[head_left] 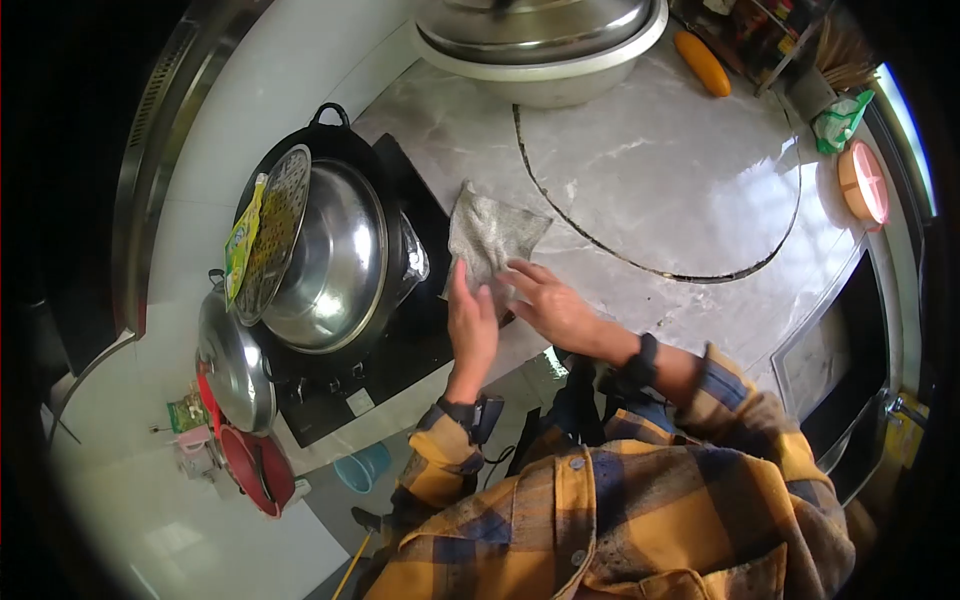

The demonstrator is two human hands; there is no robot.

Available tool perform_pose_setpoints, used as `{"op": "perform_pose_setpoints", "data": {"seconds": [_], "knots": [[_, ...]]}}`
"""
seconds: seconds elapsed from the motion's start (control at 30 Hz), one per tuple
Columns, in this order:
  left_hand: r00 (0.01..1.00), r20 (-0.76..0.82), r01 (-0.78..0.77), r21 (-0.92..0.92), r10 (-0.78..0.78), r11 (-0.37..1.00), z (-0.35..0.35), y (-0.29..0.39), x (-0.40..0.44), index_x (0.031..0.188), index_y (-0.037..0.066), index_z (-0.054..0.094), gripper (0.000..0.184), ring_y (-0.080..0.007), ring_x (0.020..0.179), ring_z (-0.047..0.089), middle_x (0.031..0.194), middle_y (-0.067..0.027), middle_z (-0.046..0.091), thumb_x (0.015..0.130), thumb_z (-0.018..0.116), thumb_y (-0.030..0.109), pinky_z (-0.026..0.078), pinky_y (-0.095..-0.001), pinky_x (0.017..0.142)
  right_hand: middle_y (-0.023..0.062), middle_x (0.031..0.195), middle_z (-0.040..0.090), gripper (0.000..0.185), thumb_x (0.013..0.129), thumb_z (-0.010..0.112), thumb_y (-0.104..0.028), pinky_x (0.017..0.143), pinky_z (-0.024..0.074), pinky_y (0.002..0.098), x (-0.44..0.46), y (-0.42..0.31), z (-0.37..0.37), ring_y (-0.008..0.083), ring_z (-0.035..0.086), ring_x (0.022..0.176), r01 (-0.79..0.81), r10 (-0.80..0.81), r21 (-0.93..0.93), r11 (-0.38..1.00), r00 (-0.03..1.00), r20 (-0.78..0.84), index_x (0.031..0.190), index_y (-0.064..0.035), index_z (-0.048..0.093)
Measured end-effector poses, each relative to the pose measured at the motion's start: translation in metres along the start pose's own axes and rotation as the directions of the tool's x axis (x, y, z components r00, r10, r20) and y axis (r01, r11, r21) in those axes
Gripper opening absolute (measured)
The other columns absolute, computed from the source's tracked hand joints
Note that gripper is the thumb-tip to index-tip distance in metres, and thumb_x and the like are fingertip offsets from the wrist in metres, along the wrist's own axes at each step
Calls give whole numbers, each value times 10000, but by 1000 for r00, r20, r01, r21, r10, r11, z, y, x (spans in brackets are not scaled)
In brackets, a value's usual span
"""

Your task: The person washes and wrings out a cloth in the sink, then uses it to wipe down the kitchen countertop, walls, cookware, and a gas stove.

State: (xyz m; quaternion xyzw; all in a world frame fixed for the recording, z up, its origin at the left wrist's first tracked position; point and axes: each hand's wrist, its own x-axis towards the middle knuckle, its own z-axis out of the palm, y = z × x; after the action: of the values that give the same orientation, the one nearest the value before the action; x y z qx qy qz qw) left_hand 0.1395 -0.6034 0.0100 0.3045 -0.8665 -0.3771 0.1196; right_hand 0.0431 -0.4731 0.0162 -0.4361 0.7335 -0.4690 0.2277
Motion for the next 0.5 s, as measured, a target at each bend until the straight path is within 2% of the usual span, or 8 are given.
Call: {"op": "perform_pose_setpoints", "data": {"seconds": [0.03,0.13,0.23,0.27,0.37,0.5], "knots": [[1000,-22,9,-73,-10,997,-13,5,-5,1326,-17,289,459,-299,1243,383,1320,-226,393,890,410,59,336,-371,994,203,1299,412,437,839,522,-186,1004,317,401,13,0,17,334,377,1221,16,-18,-76,997,1000,-21,1234,-15,448],[989,-69,-124,134,134,983,-38,-14,-23,1311,-2,327,448,-313,1194,421,1308,-197,415,879,434,58,361,-388,959,199,1330,377,501,838,503,-240,1061,223,428,51,14,66,343,289,1280,62,-107,-385,921,989,-98,1283,-30,410],[995,-27,-91,122,95,988,-48,-28,-46,1302,-10,338,471,-343,1184,412,1305,-196,413,866,478,101,350,-404,969,163,1344,377,535,824,506,-240,1073,193,431,76,18,79,306,281,1299,73,-185,-519,852,969,-167,1307,-48,382],[997,10,-79,139,78,987,-50,-32,-52,1298,-12,343,476,-353,1185,407,1304,-198,412,863,491,112,342,-412,976,162,1340,384,539,816,508,-236,1069,201,431,87,21,79,302,285,1297,87,-202,-535,840,966,-161,1306,-51,383],[982,74,-186,280,172,942,-59,-49,-63,1288,-14,357,478,-363,1191,397,1303,-198,412,854,505,121,322,-424,993,150,1320,415,549,793,507,-220,1060,225,421,121,39,76,285,301,1292,146,-273,-554,820,949,-154,1306,-64,387],[972,184,-196,309,144,931,-71,-57,-71,1272,-29,370,476,-380,1232,354,1339,-205,373,840,511,111,286,-450,1017,129,1314,435,496,845,438,-267,1063,202,437,189,76,64,279,329,1274,325,-407,-565,758,913,-21,1309,-94,406]]}}
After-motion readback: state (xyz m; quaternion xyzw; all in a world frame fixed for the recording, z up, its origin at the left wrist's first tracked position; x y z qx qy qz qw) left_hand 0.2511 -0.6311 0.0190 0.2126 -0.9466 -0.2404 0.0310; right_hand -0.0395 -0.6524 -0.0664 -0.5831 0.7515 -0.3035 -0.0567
